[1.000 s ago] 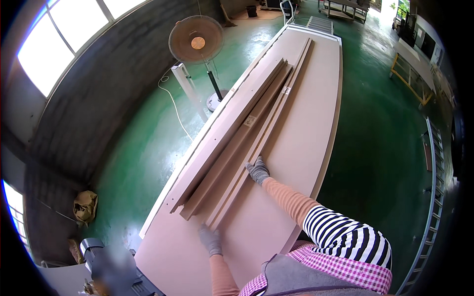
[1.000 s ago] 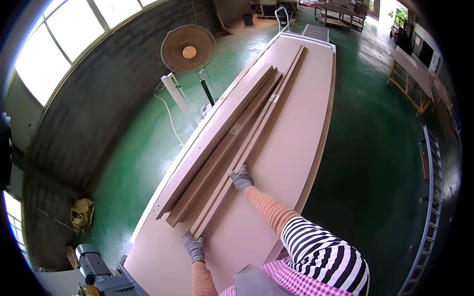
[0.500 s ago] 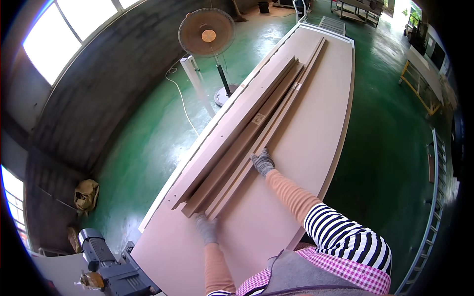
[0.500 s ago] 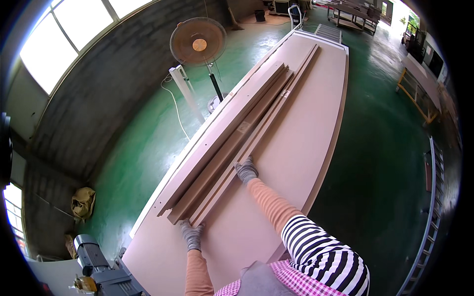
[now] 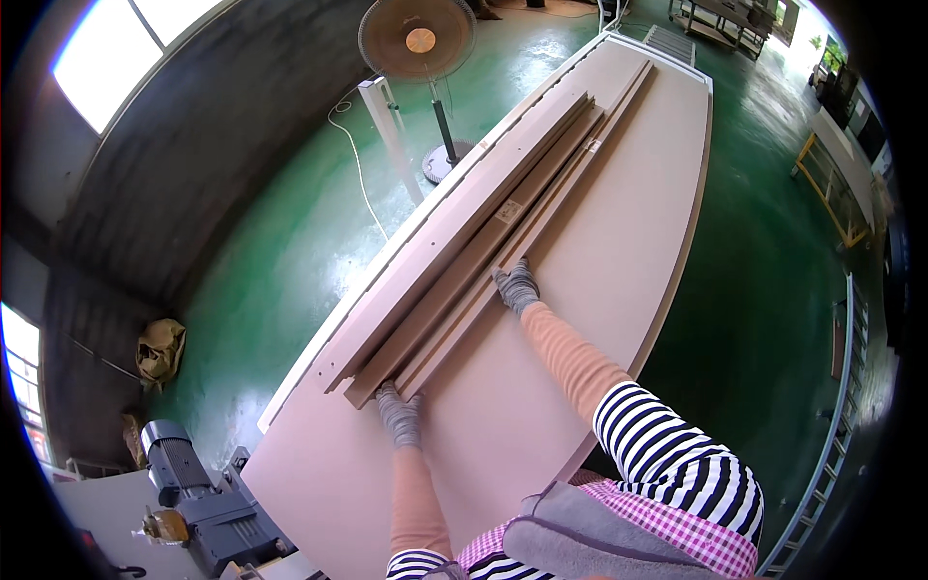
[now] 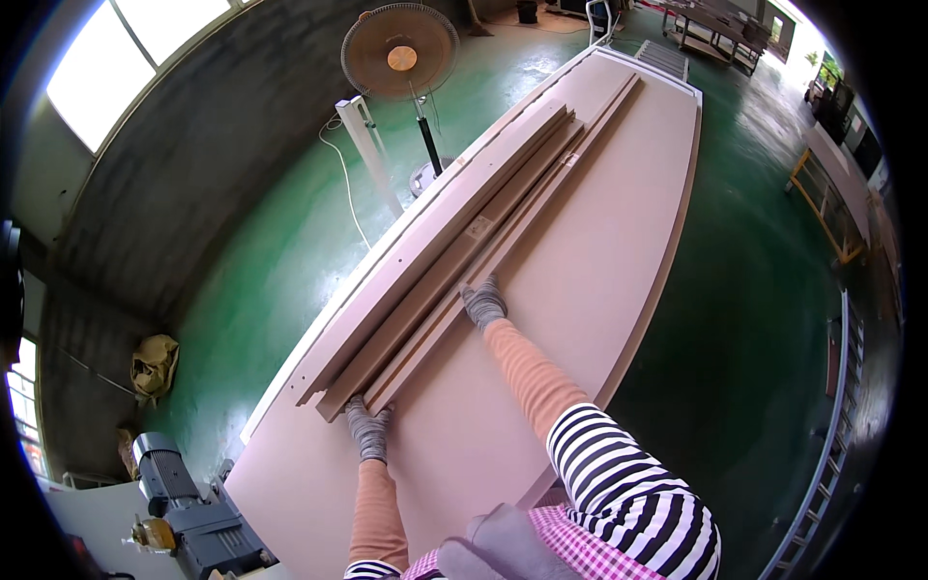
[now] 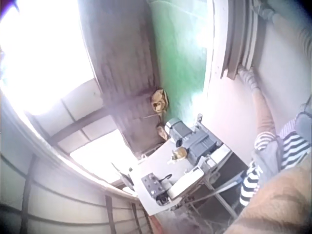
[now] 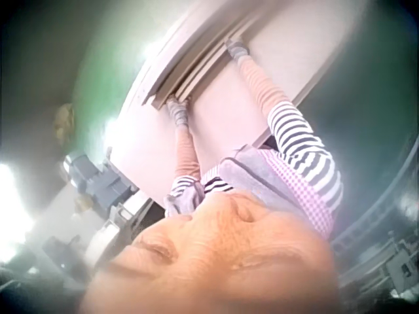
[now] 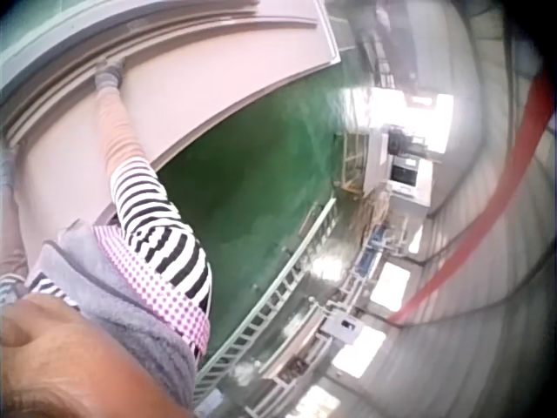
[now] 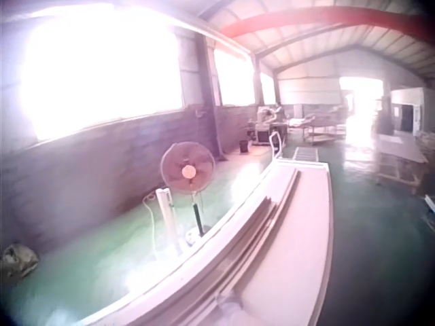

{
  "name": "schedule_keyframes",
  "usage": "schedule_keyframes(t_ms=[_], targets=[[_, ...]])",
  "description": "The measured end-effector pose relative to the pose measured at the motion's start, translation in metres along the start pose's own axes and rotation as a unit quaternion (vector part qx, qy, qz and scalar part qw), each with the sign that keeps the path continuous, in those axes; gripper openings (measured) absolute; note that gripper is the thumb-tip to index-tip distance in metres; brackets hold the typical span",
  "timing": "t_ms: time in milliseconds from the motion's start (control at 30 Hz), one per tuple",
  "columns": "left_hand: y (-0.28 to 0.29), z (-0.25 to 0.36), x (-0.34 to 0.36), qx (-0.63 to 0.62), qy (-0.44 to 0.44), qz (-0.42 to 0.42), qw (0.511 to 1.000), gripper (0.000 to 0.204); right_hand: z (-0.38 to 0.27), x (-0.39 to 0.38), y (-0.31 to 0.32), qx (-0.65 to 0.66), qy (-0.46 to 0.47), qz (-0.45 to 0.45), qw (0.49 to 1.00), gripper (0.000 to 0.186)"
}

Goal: The person picks up narrow wood boards one at a time and feeds them into an edge-banding machine, then places the finished boards onto a larger panel on a nearby table.

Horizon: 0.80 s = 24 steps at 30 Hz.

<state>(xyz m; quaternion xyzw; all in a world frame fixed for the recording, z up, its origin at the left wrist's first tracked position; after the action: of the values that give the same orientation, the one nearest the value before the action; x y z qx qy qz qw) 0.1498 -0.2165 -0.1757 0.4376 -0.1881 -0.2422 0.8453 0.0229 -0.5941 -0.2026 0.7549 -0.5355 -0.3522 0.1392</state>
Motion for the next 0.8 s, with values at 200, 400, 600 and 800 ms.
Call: schedule_keyframes(t_ms=[200,400,600,800], targets=[[-0.043,-0.021,0.0,0.039,-0.056,-0.009,0.998,0.085,0.053,0.067,-0.019,0.161,0.112,0.029,0.98,0.059],[0.021,0.019,-0.055,-0.234,0.085,0.067,0.966,0.083,0.083,0.08,0.003,0.219,-0.007,-0.144,0.965,0.067],[0.054,-0.074,-0.211,-0.353,0.196,0.102,0.909,0.071,0.067,0.057,-0.03,0.271,0.005,-0.133,0.953,0.07],[0.073,-0.108,-0.365,-0.389,0.289,0.265,0.833,0.055,0.08,0.054,-0.035,0.299,0.098,-0.14,0.939,0.052]])
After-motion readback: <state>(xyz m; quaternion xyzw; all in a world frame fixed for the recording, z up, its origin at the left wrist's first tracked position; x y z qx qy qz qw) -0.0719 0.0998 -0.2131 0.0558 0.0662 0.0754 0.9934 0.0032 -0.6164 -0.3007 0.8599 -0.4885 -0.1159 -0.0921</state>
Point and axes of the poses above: each hand's wrist, its own x-axis towards the middle knuckle, its own y-axis out of the back of the hand, z = x × y, the point moved 5 cm from there along x, towards the middle knuckle, and after that the axes turned 10 degrees about -y, right-handed, at the moved point
